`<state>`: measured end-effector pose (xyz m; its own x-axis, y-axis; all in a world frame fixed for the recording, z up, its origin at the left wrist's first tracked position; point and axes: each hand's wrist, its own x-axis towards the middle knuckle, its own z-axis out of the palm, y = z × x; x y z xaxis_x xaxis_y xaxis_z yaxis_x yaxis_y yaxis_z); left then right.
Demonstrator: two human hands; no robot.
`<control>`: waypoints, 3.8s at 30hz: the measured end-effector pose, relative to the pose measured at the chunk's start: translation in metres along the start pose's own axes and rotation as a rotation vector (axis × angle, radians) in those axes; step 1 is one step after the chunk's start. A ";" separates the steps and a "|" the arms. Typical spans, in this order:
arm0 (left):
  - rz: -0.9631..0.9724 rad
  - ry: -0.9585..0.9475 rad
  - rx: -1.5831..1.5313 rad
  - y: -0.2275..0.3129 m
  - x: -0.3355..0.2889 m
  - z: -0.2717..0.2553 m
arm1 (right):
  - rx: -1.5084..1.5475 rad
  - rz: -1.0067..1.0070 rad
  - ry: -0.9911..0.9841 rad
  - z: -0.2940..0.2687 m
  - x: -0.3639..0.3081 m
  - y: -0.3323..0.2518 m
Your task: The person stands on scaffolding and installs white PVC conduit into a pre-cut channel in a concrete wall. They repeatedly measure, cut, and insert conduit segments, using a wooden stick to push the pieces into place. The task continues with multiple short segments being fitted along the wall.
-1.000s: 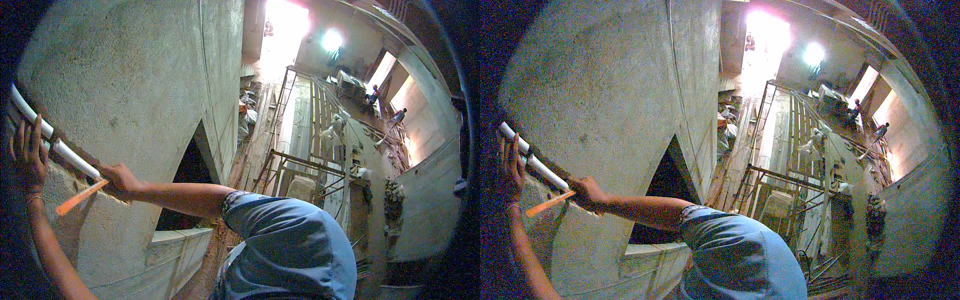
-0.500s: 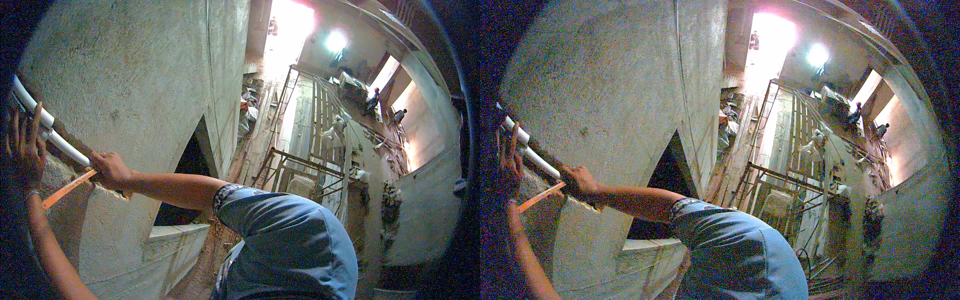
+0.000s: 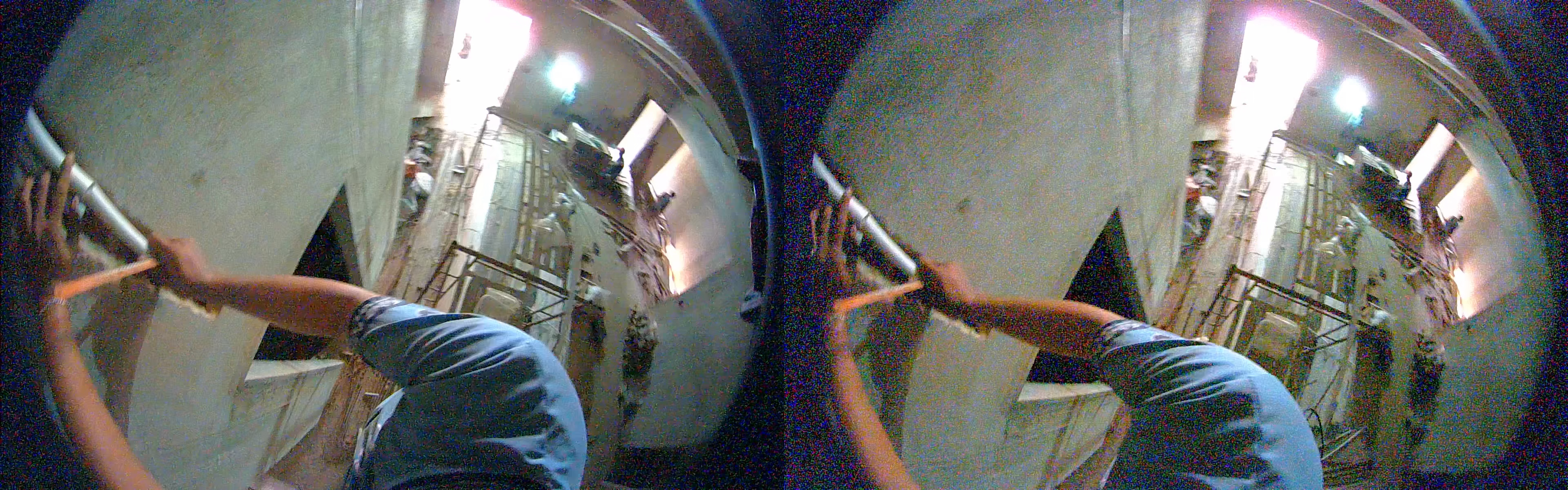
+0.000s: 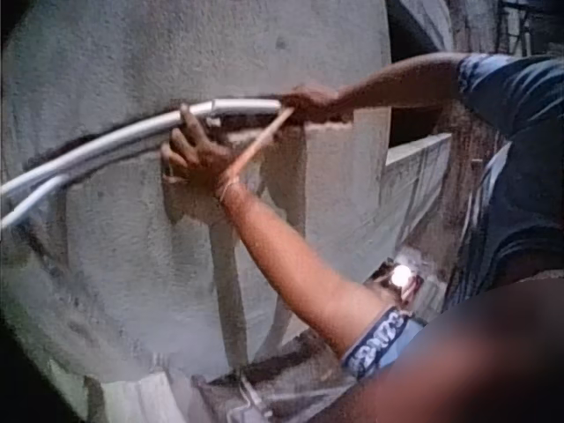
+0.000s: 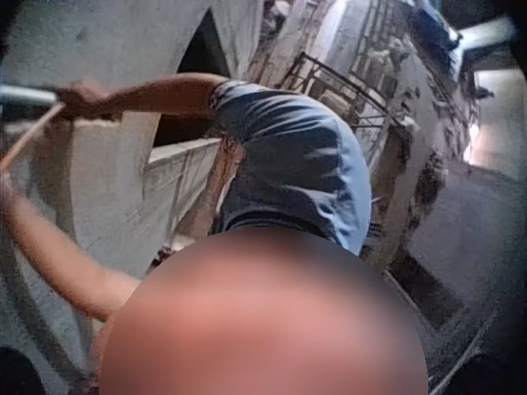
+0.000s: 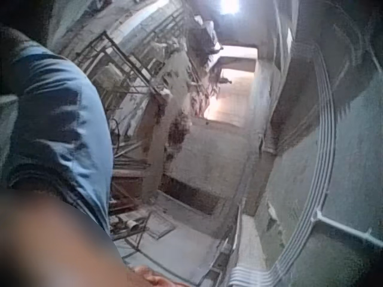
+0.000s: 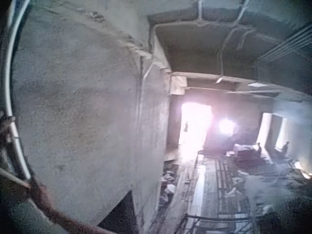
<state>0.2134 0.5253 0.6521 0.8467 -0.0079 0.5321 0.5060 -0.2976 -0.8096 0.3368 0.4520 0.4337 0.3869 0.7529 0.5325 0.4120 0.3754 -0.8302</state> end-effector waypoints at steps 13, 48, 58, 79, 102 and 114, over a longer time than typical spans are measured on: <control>-0.138 0.108 -0.147 0.015 -0.003 0.007 | -0.202 -0.052 0.063 -0.011 0.012 0.008; -0.094 0.257 -0.100 0.007 0.003 0.012 | -0.344 -0.062 -0.007 -0.029 0.014 -0.015; -0.183 0.259 -0.096 0.016 0.006 0.012 | -0.384 -0.161 -0.041 -0.032 0.020 0.001; -0.065 0.032 0.111 -0.008 -0.041 0.022 | 0.049 -0.040 -0.134 -0.018 0.014 -0.045; 0.155 0.084 -0.061 -0.010 -0.035 0.012 | -0.106 -0.165 -0.029 -0.030 0.046 -0.061; 0.031 0.154 0.005 -0.010 -0.031 0.017 | -0.164 -0.293 -0.046 -0.031 0.061 -0.074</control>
<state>0.1849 0.5452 0.6393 0.8271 -0.1632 0.5379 0.4808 -0.2906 -0.8273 0.3553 0.4532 0.5322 0.1964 0.6503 0.7338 0.6290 0.4906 -0.6031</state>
